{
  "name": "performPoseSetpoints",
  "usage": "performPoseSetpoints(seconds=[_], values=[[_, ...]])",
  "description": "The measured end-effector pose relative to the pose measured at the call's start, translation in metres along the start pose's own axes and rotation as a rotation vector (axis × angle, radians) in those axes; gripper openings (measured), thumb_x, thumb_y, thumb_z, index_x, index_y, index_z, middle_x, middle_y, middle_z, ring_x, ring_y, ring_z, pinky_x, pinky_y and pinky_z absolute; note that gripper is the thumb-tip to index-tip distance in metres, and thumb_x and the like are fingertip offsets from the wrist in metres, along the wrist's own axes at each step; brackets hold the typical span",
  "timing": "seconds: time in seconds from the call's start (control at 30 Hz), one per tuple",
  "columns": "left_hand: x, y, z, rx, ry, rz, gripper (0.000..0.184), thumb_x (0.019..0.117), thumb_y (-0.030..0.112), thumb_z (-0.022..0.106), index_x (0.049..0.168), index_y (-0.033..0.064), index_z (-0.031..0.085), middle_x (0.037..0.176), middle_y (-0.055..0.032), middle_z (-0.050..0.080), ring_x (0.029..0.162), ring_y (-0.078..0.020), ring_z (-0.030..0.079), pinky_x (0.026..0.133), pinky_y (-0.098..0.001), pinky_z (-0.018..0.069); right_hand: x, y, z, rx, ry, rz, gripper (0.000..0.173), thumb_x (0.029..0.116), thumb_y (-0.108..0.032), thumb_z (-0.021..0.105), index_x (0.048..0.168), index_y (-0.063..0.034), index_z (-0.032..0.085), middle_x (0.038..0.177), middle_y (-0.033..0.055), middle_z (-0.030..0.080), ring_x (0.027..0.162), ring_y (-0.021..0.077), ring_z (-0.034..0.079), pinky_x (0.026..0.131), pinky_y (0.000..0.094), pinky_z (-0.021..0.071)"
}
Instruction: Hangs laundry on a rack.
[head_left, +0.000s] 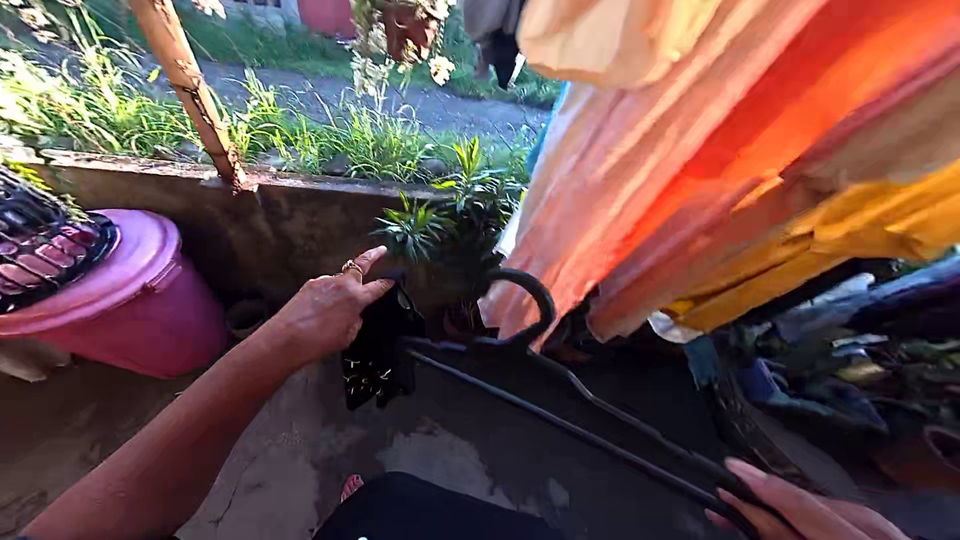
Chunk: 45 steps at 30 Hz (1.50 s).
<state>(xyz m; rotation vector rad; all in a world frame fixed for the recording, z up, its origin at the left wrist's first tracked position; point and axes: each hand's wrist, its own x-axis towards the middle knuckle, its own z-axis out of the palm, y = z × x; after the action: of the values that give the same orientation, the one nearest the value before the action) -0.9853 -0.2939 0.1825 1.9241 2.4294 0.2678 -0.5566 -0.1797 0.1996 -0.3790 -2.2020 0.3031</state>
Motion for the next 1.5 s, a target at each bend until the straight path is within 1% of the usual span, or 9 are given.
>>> performPoseSetpoints(seconds=[0.17, 0.3, 0.47, 0.57, 0.77, 0.9, 1.13, 1.33, 1.5], values=[[0.015, 0.089, -0.009, 0.01, 0.08, 0.289, 0.061, 0.0774, -0.004, 0.069, 0.138, 0.0002, 0.06, 0.149, -0.0205, 0.052, 0.13, -0.0391, 0.057, 0.106, -0.0579, 0.0461, -0.014, 0.03, 0.021, -0.027, 0.182, -0.025, 0.019, 0.1045, -0.015, 0.059, 0.119, -0.009, 0.07, 0.095, 0.0077, 0.069, 0.081, 0.0067, 0.068, 0.069, 0.0164, 0.0568], [0.031, 0.132, -0.015, -0.054, 0.311, 0.614, 0.057, 0.072, 0.016, 0.059, 0.125, -0.0041, 0.067, 0.13, -0.0226, 0.064, 0.111, -0.0359, 0.068, 0.081, -0.0519, 0.0583, -0.027, 0.052, 0.021, 0.01, 0.262, 0.024, 0.02, 0.1048, -0.016, 0.059, 0.115, -0.0052, 0.072, 0.092, 0.0081, 0.068, 0.08, 0.0058, 0.066, 0.071, 0.0166, 0.0568], [0.076, 0.164, -0.013, -0.209, 0.426, 0.954, 0.037, 0.1055, 0.032, 0.049, 0.116, -0.0002, 0.064, 0.114, -0.0159, 0.065, 0.107, -0.0202, 0.064, 0.088, -0.0306, 0.0551, -0.046, 0.062, 0.003, 0.498, 0.595, 0.3, 0.026, 0.1006, -0.023, 0.067, 0.125, -0.0154, 0.064, 0.104, -0.0012, 0.073, 0.072, 0.0072, 0.071, 0.057, 0.0217, 0.062], [0.09, 0.19, -0.006, -0.306, 0.455, 0.982, 0.032, 0.1073, 0.025, 0.048, 0.115, -0.0025, 0.063, 0.113, -0.0168, 0.066, 0.116, -0.0203, 0.062, 0.102, -0.0298, 0.0492, -0.058, 0.068, 0.02, 0.782, 0.73, 0.428, 0.058, 0.0946, -0.047, 0.069, 0.141, -0.0316, 0.038, 0.124, -0.0017, 0.067, 0.09, 0.0171, 0.073, 0.071, 0.0335, 0.0636], [0.101, 0.233, 0.015, -0.555, 0.435, 1.098, 0.029, 0.1108, 0.022, 0.042, 0.12, -0.0011, 0.056, 0.116, -0.0125, 0.059, 0.113, -0.0105, 0.056, 0.101, -0.0239, 0.0456, -0.081, 0.078, 0.062, -0.021, 0.293, 0.374, 0.016, 0.0975, -0.018, 0.064, 0.099, -0.0122, 0.079, 0.142, 0.023, 0.057, 0.138, 0.0329, 0.05, 0.114, 0.0478, 0.0418], [0.097, 0.229, 0.017, -0.567, 0.418, 1.111, 0.034, 0.1101, 0.028, 0.045, 0.122, -0.0006, 0.058, 0.121, -0.0157, 0.063, 0.121, -0.0155, 0.058, 0.107, -0.0307, 0.0453, -0.111, 0.091, 0.043, -0.233, 0.039, 0.556, 0.016, 0.0876, -0.003, 0.063, 0.092, -0.0071, 0.078, 0.136, 0.02, 0.064, 0.13, 0.0377, 0.058, 0.102, 0.061, 0.0476], [0.086, 0.199, 0.051, -0.345, 0.219, 1.145, 0.04, 0.1063, 0.032, 0.05, 0.125, 0.0028, 0.068, 0.123, -0.0212, 0.068, 0.11, -0.0312, 0.069, 0.093, -0.0416, 0.057, -0.135, 0.075, -0.034, 0.057, 0.373, 0.801, 0.032, 0.0866, 0.01, 0.05, 0.102, 0.0009, 0.077, 0.134, 0.0112, 0.065, 0.124, 0.0172, 0.06, 0.103, 0.0377, 0.0518], [0.036, 0.244, 0.083, -0.348, 0.256, 1.058, 0.035, 0.1018, 0.019, 0.054, 0.123, -0.0056, 0.069, 0.121, -0.0303, 0.067, 0.099, -0.0415, 0.073, 0.079, -0.049, 0.0614, -0.109, 0.04, 0.053, -0.212, 0.374, 0.421, 0.024, 0.081, 0.015, 0.051, 0.095, 0.0051, 0.069, 0.135, 0.0193, 0.065, 0.131, 0.0346, 0.059, 0.115, 0.0614, 0.0364], [0.025, 0.246, 0.092, -0.426, 0.259, 0.957, 0.038, 0.0982, 0.016, 0.065, 0.122, -0.0136, 0.066, 0.12, -0.037, 0.064, 0.108, -0.0502, 0.067, 0.094, -0.0527, 0.0556, -0.118, 0.038, 0.055, -0.499, 0.209, 0.335, 0.019, 0.0892, -0.016, 0.073, 0.096, 0.0027, 0.073, 0.111, 0.0198, 0.072, 0.103, 0.0322, 0.071, 0.087, 0.0439, 0.0583]])
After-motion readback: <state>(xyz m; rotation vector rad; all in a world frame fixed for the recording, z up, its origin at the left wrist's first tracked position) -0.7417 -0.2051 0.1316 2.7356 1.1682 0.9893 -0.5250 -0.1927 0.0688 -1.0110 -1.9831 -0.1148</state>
